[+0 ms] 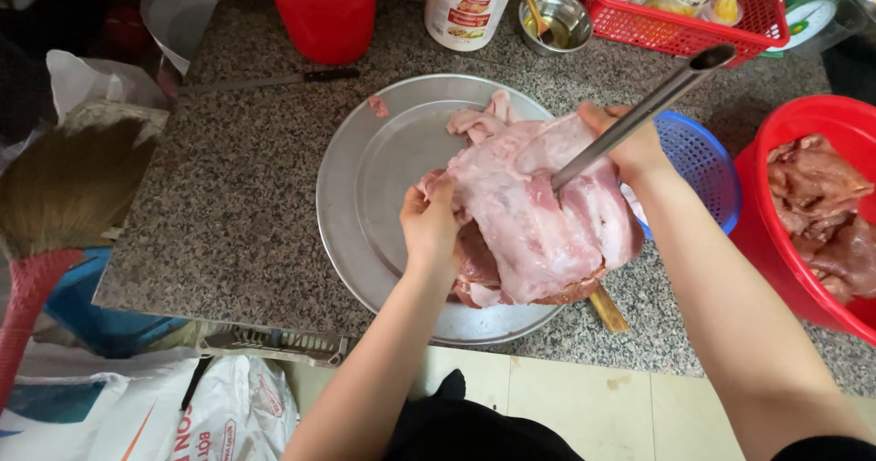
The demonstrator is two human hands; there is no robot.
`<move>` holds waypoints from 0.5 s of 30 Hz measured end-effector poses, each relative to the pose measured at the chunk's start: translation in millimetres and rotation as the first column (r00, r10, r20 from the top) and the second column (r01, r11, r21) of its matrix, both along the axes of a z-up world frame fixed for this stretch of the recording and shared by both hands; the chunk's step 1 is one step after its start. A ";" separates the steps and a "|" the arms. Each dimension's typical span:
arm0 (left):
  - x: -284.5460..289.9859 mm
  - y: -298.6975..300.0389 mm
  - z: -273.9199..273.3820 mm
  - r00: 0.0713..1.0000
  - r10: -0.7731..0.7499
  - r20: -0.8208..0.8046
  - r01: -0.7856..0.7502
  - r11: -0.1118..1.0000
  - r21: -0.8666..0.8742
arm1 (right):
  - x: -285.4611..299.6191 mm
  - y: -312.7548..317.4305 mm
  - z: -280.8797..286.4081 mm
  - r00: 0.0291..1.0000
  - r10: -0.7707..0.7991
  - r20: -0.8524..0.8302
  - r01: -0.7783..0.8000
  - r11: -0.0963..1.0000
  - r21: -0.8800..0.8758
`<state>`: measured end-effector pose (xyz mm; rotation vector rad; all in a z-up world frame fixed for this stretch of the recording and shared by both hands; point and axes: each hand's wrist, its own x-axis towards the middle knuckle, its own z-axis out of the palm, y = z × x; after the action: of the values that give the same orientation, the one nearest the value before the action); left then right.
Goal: Stacking sliced meat and fat onto a vertical rotisserie skewer.
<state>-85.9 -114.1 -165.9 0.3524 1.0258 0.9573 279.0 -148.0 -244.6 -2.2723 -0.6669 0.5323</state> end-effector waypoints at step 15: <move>-36.4 9.0 -17.6 0.796 0.220 -0.564 0.428 0.454 0.781 | -87.2 23.6 118.7 0.282 0.835 0.473 -0.959 0.230 0.167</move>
<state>-122.3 -105.1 -183.4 1.7360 0.9363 1.2464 191.8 -124.4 -125.8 -1.2734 -2.1290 0.4780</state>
